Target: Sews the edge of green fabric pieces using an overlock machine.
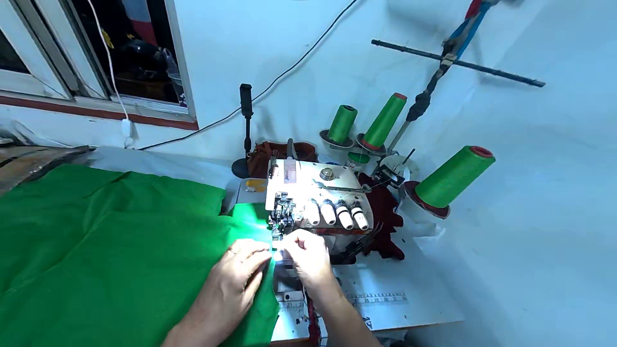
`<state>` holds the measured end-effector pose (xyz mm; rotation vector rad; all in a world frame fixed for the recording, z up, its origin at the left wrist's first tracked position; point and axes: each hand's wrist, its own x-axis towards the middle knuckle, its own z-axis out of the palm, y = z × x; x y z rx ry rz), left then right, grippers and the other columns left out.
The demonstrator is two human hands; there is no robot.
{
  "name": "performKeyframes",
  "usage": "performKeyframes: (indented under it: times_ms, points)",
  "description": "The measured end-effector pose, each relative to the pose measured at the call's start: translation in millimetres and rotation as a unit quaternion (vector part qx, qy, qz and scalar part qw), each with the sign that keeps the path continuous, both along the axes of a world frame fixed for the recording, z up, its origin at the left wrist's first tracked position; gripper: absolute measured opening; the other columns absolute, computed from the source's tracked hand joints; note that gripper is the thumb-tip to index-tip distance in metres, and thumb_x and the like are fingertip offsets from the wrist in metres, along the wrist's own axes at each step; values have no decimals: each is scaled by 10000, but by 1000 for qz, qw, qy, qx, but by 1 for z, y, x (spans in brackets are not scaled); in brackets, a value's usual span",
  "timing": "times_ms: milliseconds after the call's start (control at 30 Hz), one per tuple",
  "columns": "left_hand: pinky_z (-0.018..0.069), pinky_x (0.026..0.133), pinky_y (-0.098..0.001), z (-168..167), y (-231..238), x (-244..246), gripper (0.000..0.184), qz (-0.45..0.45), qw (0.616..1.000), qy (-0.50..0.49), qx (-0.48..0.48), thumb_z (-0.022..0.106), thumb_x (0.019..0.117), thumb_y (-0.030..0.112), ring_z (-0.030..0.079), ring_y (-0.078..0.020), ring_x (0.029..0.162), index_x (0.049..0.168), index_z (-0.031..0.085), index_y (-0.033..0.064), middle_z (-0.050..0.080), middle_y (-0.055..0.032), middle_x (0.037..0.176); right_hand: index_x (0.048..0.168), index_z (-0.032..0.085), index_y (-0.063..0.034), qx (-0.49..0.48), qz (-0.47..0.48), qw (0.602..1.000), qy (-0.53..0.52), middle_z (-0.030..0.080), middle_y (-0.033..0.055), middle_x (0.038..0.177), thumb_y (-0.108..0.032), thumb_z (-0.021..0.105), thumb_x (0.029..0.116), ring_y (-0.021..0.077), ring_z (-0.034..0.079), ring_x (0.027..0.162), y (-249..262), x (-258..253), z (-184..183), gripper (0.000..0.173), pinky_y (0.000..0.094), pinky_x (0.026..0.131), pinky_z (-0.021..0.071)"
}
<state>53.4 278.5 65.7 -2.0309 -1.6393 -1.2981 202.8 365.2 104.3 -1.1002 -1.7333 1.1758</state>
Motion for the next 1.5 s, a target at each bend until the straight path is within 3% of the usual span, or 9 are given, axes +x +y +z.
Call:
performKeyframes:
  times_ms: [67, 167, 300, 433, 600, 833, 1033, 1233, 1500]
  points:
    - [508, 1039, -341, -7, -3, 6, 312, -7, 1000, -10, 0, 521, 939, 158, 664, -189, 1174, 1084, 796, 136, 740, -25, 1178, 828, 695, -14, -36, 6, 998, 42, 598, 19, 708, -30, 661, 944, 54, 531, 597, -3, 7, 0, 122, 207, 584, 461]
    - [465, 1090, -336, -11, -5, 16, 337, -10, 1000, -16, 10, 502, 939, 117, 654, -195, 1201, 1119, 787, 115, 737, -46, 1201, 872, 648, -17, -169, 44, 979, 105, 595, -2, 672, -18, 587, 991, 41, 533, 497, -16, 23, 1, 134, 190, 478, 481]
    - [468, 1088, -338, -10, -6, 18, 345, -2, 1000, -26, 8, 485, 945, 108, 661, -194, 1183, 1105, 790, 116, 740, -44, 1188, 913, 631, -18, -253, 106, 954, 121, 660, 21, 778, 3, 545, 994, 83, 637, 585, -37, 30, -19, 119, 229, 509, 547]
    - [519, 961, -370, -1, -5, 15, 341, 16, 1000, 1, -11, 479, 934, 147, 664, -215, 1093, 1068, 793, 147, 731, -23, 1114, 871, 632, -27, -217, 144, 955, 146, 658, -17, 704, 26, 558, 955, 62, 653, 600, -48, 34, -35, 124, 232, 599, 580]
    - [528, 949, -423, 1, 0, 8, 372, 20, 999, 39, -25, 458, 935, 153, 660, -253, 1129, 1099, 790, 185, 729, -10, 1196, 863, 636, -42, -198, 151, 959, 134, 653, -33, 679, 21, 576, 948, 49, 642, 579, -46, 43, -32, 122, 221, 592, 571]
    - [509, 946, -256, 12, 5, -6, 309, -13, 995, -77, -60, 473, 959, 203, 649, -47, 1048, 1062, 764, 180, 728, 85, 1059, 874, 666, 8, -111, 63, 991, 47, 631, 12, 692, -23, 601, 988, 45, 590, 532, -14, 24, 21, 134, 188, 514, 518]
    - [502, 1014, -297, 8, 8, -4, 292, -18, 995, -93, -35, 490, 945, 181, 643, -99, 1140, 1037, 763, 135, 716, 24, 1142, 862, 667, 30, -154, 44, 987, -11, 594, 12, 606, -12, 617, 991, 33, 534, 461, 0, 0, 27, 145, 172, 461, 462]
    - [512, 965, -291, 6, 7, 0, 370, -31, 998, -48, -24, 472, 923, 121, 624, -127, 1131, 1114, 782, 188, 698, 33, 1182, 863, 665, 23, -158, 14, 986, -52, 580, 12, 595, -35, 635, 991, 45, 534, 464, 3, -8, 29, 143, 179, 468, 462]
    - [524, 965, -425, -3, 9, 3, 395, -9, 999, 23, -25, 470, 912, 117, 651, -211, 1139, 1175, 764, 131, 708, -14, 1209, 845, 683, 7, -126, -20, 989, -77, 600, 34, 618, -77, 696, 960, 78, 583, 505, 2, -10, 24, 143, 224, 523, 521]
